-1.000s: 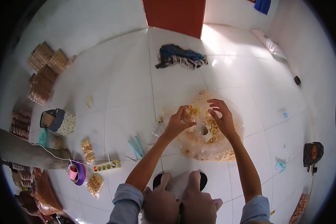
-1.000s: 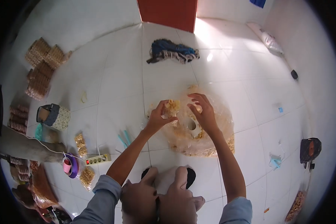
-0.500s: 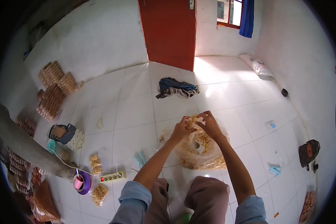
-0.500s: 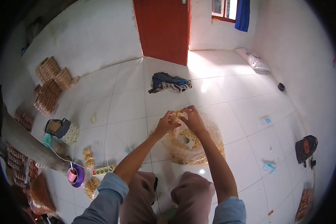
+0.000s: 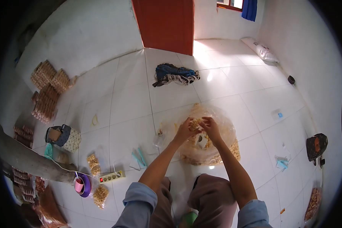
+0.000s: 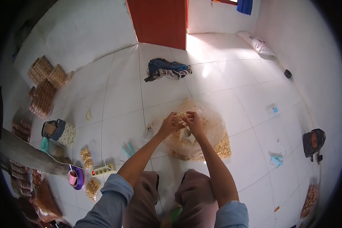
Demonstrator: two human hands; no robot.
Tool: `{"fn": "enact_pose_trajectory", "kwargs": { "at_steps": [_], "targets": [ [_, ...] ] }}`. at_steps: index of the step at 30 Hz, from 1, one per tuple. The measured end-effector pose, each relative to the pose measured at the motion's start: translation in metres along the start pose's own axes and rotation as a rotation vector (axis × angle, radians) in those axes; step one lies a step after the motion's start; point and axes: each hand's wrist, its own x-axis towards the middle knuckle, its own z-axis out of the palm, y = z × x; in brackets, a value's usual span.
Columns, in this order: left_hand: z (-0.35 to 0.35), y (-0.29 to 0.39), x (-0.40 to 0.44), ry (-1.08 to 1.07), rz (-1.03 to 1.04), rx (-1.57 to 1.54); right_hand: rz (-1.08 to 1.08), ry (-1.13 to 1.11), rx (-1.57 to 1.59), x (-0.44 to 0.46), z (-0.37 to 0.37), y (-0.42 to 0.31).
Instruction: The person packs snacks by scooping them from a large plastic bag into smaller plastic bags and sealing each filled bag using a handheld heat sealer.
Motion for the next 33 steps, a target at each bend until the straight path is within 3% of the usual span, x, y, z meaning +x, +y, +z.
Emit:
{"fn": "enact_pose_trajectory", "kwargs": {
  "at_steps": [6, 11, 16, 18, 21, 26, 31, 33],
  "targets": [
    [0.009, 0.010, 0.002, -0.079, 0.045, -0.092, -0.093, 0.149, -0.076, -0.004, 0.001, -0.001],
    [0.017, 0.027, 0.005, -0.010, -0.024, -0.493, -0.123, 0.223, -0.048, -0.009, -0.002, -0.017],
    [0.019, 0.034, 0.011, 0.058, -0.088, -0.460, -0.118, 0.220, -0.081, -0.006, -0.005, -0.015],
    [0.021, 0.038, 0.010, 0.089, -0.114, -0.499, -0.194, 0.211, 0.058, -0.004, -0.003, -0.013],
    [0.023, 0.040, 0.012, 0.144, -0.161, -0.587, -0.137, 0.180, 0.161, -0.003, 0.001, -0.010],
    [0.032, 0.022, 0.016, 0.225, -0.072, -0.549, -0.123, 0.173, -0.003, 0.001, -0.006, -0.007],
    [0.036, 0.036, 0.014, 0.195, -0.087, -0.655, -0.144, 0.221, 0.048, 0.003, -0.009, -0.012],
    [0.035, 0.037, 0.016, 0.158, -0.107, -0.694, -0.229, 0.231, 0.213, 0.007, -0.010, -0.010]
  ]
}}
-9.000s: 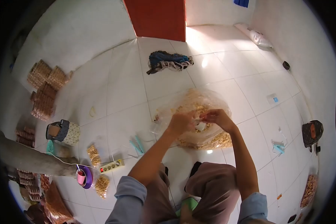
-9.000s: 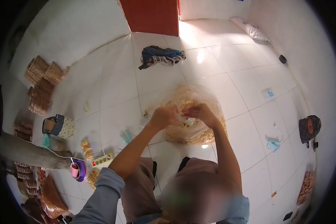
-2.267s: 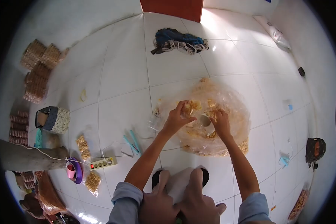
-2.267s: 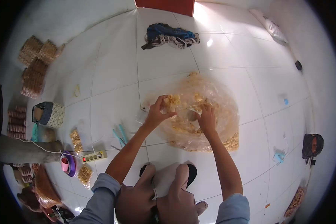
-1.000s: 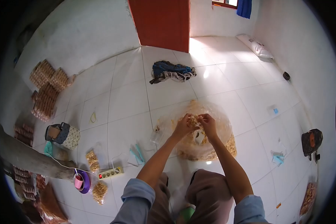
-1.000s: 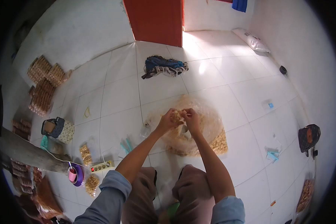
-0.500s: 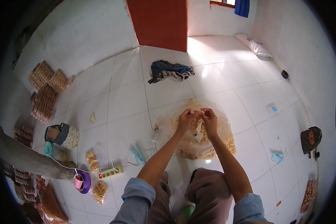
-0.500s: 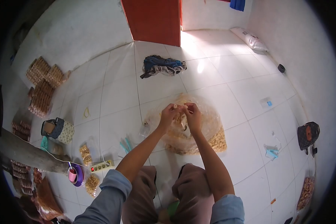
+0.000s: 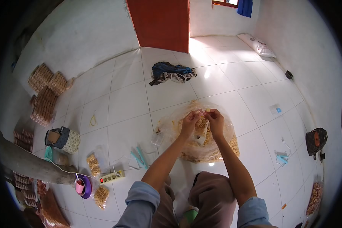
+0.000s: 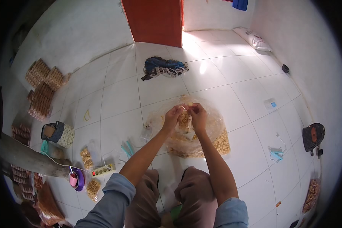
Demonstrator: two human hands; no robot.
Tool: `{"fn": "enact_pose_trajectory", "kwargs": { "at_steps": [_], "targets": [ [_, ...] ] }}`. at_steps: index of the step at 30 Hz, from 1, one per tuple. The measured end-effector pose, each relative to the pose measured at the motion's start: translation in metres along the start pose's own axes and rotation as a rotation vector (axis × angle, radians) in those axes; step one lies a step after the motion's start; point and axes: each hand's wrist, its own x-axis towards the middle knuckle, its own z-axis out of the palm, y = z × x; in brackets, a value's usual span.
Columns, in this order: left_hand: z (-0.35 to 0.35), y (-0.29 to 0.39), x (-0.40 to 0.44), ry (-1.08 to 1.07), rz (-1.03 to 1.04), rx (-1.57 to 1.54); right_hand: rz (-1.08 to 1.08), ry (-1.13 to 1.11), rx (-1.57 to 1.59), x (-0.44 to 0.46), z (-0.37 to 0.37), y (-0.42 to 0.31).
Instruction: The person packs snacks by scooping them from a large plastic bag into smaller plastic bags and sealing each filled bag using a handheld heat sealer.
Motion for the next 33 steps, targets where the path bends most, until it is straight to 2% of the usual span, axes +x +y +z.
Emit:
{"fn": "enact_pose_trajectory", "kwargs": {
  "at_steps": [7, 9, 12, 19, 22, 24, 25, 27, 30, 33],
  "targets": [
    [-0.002, -0.005, 0.004, 0.118, -0.101, 0.088, 0.090, -0.007, -0.117, 0.006, -0.007, 0.004],
    [0.000, -0.005, 0.004, 0.160, -0.131, 0.097, 0.279, -0.049, 0.002, 0.002, -0.008, 0.013],
    [-0.003, -0.011, 0.007, 0.231, -0.175, 0.178, 0.346, -0.090, -0.041, 0.002, -0.012, 0.023],
    [-0.005, -0.022, 0.010, 0.225, -0.153, 0.151, 0.387, -0.083, -0.041, -0.001, -0.014, 0.021],
    [-0.006, -0.025, 0.010, 0.214, -0.116, 0.157, 0.313, -0.105, -0.068, -0.001, -0.015, 0.027],
    [-0.011, -0.032, 0.011, 0.217, -0.113, 0.185, 0.450, -0.125, -0.090, -0.001, -0.017, 0.030],
    [-0.014, -0.037, 0.013, 0.245, -0.181, 0.280, 0.450, -0.126, -0.088, -0.002, -0.016, 0.031],
    [-0.018, -0.046, 0.014, 0.274, -0.250, 0.375, 0.610, 0.008, 0.118, -0.006, -0.014, 0.032],
    [-0.020, -0.052, 0.013, 0.279, -0.361, 0.411, 0.731, 0.072, 0.122, -0.009, -0.016, 0.026],
    [-0.018, -0.048, 0.011, 0.302, -0.344, 0.339, 0.662, -0.022, 0.165, -0.010, -0.017, 0.014]
  ]
}}
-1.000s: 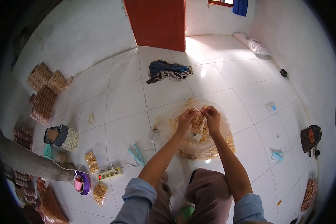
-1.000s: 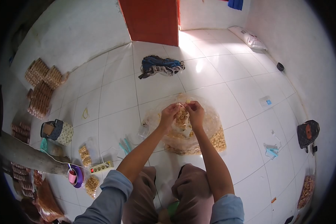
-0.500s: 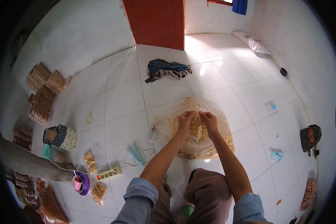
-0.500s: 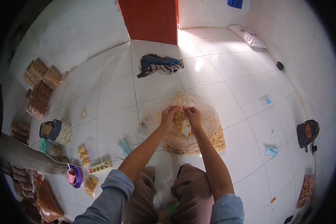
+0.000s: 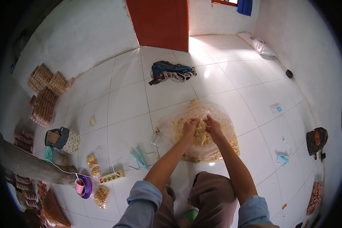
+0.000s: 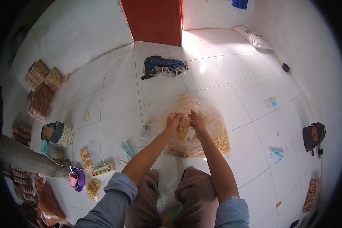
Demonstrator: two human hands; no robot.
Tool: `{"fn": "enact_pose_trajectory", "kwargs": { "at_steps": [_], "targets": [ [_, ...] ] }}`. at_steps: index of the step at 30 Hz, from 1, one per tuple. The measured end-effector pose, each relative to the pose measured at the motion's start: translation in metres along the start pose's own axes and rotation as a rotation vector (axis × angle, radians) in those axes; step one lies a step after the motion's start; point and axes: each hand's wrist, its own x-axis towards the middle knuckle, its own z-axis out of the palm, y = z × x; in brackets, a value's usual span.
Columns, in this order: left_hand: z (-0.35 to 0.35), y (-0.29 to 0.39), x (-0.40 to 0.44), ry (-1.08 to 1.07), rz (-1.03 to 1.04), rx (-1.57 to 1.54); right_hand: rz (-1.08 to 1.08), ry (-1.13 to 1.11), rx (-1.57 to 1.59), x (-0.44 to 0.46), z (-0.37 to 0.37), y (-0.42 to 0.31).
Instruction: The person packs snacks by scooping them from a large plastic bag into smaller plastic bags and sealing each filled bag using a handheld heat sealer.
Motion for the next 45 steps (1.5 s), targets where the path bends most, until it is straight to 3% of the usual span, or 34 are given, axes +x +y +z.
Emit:
{"fn": "enact_pose_trajectory", "kwargs": {
  "at_steps": [1, 3, 5, 9, 12, 15, 18, 23, 30, 36, 38, 42, 44, 45],
  "targets": [
    [0.000, 0.006, -0.004, -0.045, 0.062, -0.101, 0.000, -0.001, -0.002, 0.002, 0.000, 0.001],
    [0.002, 0.018, -0.010, -0.091, 0.128, -0.201, -0.305, -0.035, -0.172, 0.004, 0.005, -0.002],
    [0.004, 0.029, -0.018, -0.162, 0.319, -0.429, -0.407, -0.025, -0.187, 0.002, 0.010, -0.011],
    [0.002, 0.059, -0.044, -0.215, 0.339, -0.436, -0.606, 0.054, -0.285, -0.022, 0.031, -0.041],
    [-0.008, 0.086, -0.067, -0.263, 0.434, -0.463, -0.697, 0.020, -0.249, -0.048, 0.053, -0.062],
    [-0.030, 0.119, -0.106, -0.173, 0.507, -0.418, -0.811, -0.092, -0.169, -0.078, 0.082, -0.071],
    [-0.061, 0.143, -0.158, -0.011, 0.497, -0.486, -0.868, -0.272, -0.046, -0.104, 0.119, -0.074],
    [-0.131, 0.158, -0.204, 0.209, 0.791, -0.543, -0.812, -0.494, -0.047, -0.160, 0.188, -0.066],
    [-0.210, 0.177, -0.286, 0.470, 0.968, -0.601, -0.643, -0.725, 0.113, -0.240, 0.269, -0.041],
    [-0.284, 0.173, -0.301, 0.526, 0.883, -0.555, -0.611, -0.781, 0.016, -0.256, 0.324, -0.012],
    [-0.304, 0.160, -0.294, 0.354, 0.812, -0.693, -0.596, -0.813, -0.012, -0.248, 0.339, 0.004],
    [-0.349, 0.124, -0.268, 0.260, 0.607, -0.732, -0.529, -0.786, -0.100, -0.204, 0.362, 0.065],
    [-0.364, 0.095, -0.247, 0.225, 0.513, -0.470, -0.534, -0.757, -0.171, -0.183, 0.365, 0.091],
    [-0.375, 0.075, -0.231, 0.241, 0.465, -0.499, -0.547, -0.734, -0.227, -0.169, 0.368, 0.111]
  ]
}}
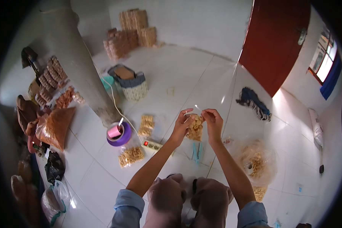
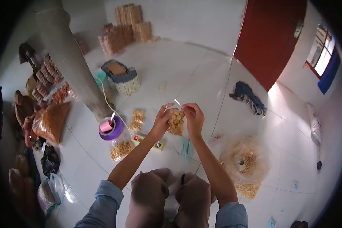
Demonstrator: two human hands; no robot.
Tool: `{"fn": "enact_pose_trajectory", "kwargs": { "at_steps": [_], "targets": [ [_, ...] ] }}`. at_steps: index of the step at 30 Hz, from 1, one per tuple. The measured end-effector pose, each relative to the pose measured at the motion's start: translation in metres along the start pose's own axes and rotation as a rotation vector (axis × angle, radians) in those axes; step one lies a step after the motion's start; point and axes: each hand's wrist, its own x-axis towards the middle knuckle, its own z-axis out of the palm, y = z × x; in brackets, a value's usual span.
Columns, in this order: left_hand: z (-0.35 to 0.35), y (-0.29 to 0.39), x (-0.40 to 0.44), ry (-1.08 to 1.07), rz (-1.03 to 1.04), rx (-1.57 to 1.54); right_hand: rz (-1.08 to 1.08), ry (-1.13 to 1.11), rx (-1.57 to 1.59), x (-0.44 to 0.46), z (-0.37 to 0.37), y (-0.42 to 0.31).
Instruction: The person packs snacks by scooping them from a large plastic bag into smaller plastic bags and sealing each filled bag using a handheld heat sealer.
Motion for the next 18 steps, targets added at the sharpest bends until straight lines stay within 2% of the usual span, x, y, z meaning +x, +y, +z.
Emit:
{"fn": "enact_pose_trajectory", "kwargs": {
  "at_steps": [1, 3, 4, 5, 6, 10, 12, 13, 15, 17, 18],
  "targets": [
    [-0.009, -0.006, 0.010, 0.005, 0.069, 0.113, 0.006, -0.001, 0.006, 0.006, 0.003, 0.008],
    [-0.047, -0.058, 0.022, 0.068, 0.006, 0.184, 0.191, 0.011, -0.015, 0.002, -0.002, 0.066],
    [-0.051, -0.059, 0.025, 0.073, 0.026, 0.250, 0.194, 0.011, -0.011, 0.005, -0.001, 0.069],
    [-0.071, -0.092, 0.025, 0.105, -0.035, 0.293, 0.268, 0.012, -0.036, -0.005, -0.006, 0.105],
    [-0.082, -0.107, 0.029, 0.138, -0.103, 0.306, 0.302, 0.007, -0.047, -0.007, -0.009, 0.128],
    [-0.110, -0.147, 0.033, 0.178, -0.122, 0.230, 0.338, -0.007, -0.005, -0.012, -0.028, 0.175],
    [-0.128, -0.176, 0.034, 0.195, -0.165, 0.172, 0.476, 0.223, -0.249, -0.025, -0.062, 0.217],
    [-0.132, -0.173, 0.031, 0.199, -0.139, 0.135, 0.478, 0.223, -0.247, -0.037, -0.070, 0.230],
    [-0.136, -0.185, 0.025, 0.266, -0.103, 0.101, 0.588, 0.129, -0.737, -0.074, -0.094, 0.265],
    [-0.136, -0.189, 0.017, 0.276, -0.145, 0.213, 0.617, 0.115, -0.690, -0.091, -0.105, 0.280],
    [-0.137, -0.195, 0.015, 0.289, -0.145, 0.199, 0.576, 0.077, -0.864, -0.103, -0.103, 0.285]
  ]
}}
